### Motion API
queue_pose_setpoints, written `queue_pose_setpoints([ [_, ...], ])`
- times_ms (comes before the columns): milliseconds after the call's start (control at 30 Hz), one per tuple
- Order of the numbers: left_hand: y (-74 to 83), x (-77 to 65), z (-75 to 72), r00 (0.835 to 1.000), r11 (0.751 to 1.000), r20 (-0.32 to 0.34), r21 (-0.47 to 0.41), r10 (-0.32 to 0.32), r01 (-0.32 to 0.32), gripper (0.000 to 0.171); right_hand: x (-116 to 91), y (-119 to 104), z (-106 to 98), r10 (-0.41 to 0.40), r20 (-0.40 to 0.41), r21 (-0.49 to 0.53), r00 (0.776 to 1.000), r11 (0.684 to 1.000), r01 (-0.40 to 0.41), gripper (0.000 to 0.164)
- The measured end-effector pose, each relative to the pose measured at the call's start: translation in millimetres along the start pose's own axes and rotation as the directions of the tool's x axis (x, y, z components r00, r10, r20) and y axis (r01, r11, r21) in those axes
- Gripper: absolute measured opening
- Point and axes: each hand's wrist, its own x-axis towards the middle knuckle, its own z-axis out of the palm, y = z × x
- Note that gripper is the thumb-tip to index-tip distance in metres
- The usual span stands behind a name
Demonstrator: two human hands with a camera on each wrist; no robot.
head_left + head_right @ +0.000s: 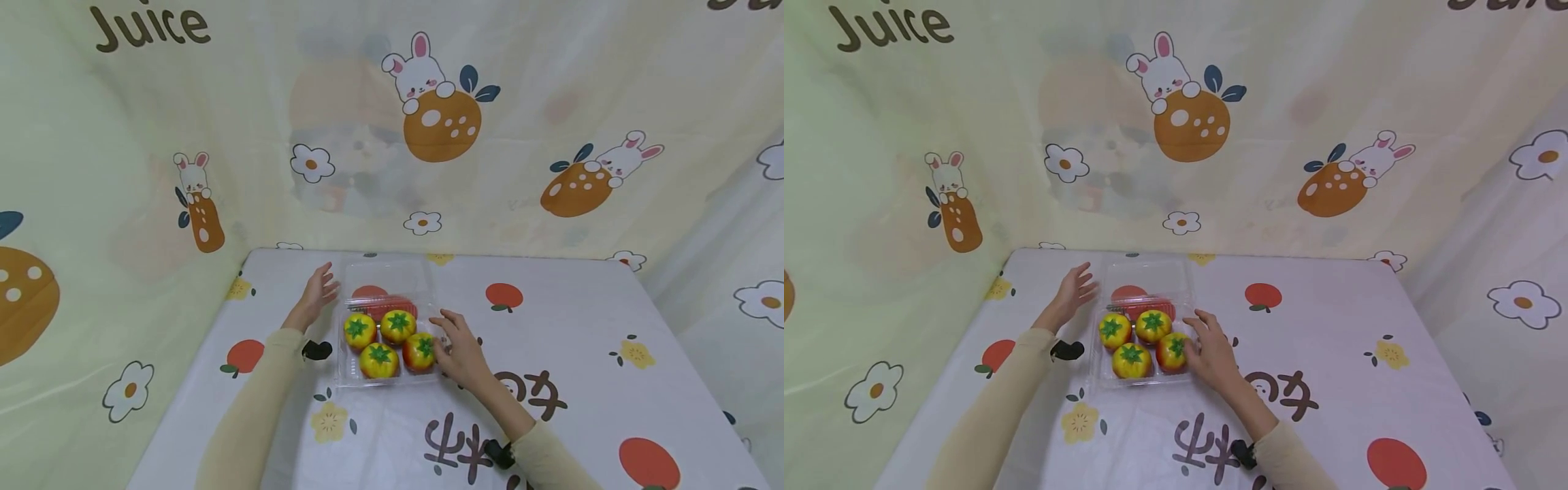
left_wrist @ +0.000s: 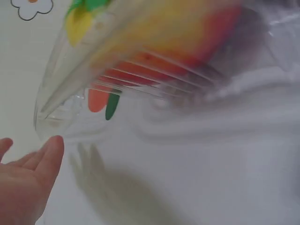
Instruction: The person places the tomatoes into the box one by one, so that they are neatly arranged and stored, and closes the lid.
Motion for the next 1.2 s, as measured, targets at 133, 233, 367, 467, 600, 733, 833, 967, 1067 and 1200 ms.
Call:
queue_pose_setpoints([
  [133, 9.7, -0.8, 1.4, 0.998, 0.989, 0.004, -0.130, -0.068, 0.068, 0.060, 0.0, -0.4, 2.0, 0.017, -0.026, 0.018, 1.000, 1.000, -0.017, 0.037],
  [233, 13.6, -0.2, 0.3, 0.995, 0.977, 0.028, -0.186, -0.096, 0.099, 0.060, -0.5, 0.0, 3.9, 0.021, -0.050, 0.032, 0.999, 0.999, -0.020, 0.035],
  [367, 17.0, -0.7, -0.4, 0.996, 0.974, 0.027, -0.207, -0.091, 0.094, 0.060, -1.6, -0.3, 5.8, 0.012, -0.067, 0.038, 0.998, 0.999, -0.009, 0.036],
  [467, 18.6, -0.4, -1.6, 0.997, 0.976, 0.031, -0.203, -0.072, 0.076, 0.060, -1.6, -0.6, 6.3, 0.005, -0.068, 0.043, 0.998, 0.999, -0.002, 0.036],
  [600, 21.0, -1.0, -2.1, 0.998, 0.982, 0.046, -0.181, -0.049, 0.056, 0.060, -1.0, 0.0, 6.0, 0.010, -0.062, 0.044, 0.998, 0.999, -0.007, 0.036],
  [733, 25.1, -3.4, -0.8, 0.998, 0.986, 0.053, -0.165, -0.021, 0.030, 0.060, -0.2, 0.6, 4.7, 0.022, -0.047, 0.043, 0.999, 0.999, -0.020, 0.037],
  [833, 28.3, -5.5, 0.5, 0.998, 0.989, 0.061, -0.145, 0.003, 0.006, 0.060, 0.3, 0.1, 2.9, 0.018, -0.044, 0.056, 0.999, 0.998, -0.016, 0.036],
  [967, 31.8, -9.2, 1.2, 0.997, 0.993, 0.067, -0.115, 0.026, -0.019, 0.060, -0.1, 0.3, 1.8, 0.000, -0.054, 0.074, 0.999, 0.997, 0.004, 0.035],
  [1067, 33.9, -12.2, 1.4, 0.997, 0.994, 0.066, -0.102, 0.041, -0.035, 0.059, -1.0, 0.7, 2.3, -0.001, -0.057, 0.078, 0.998, 0.997, 0.006, 0.034],
  [1200, 35.5, -15.0, 1.9, 0.996, 0.993, 0.061, -0.105, 0.065, -0.058, 0.059, -1.7, -0.4, 3.9, 0.031, -0.065, 0.070, 0.997, 0.997, -0.027, 0.034],
])
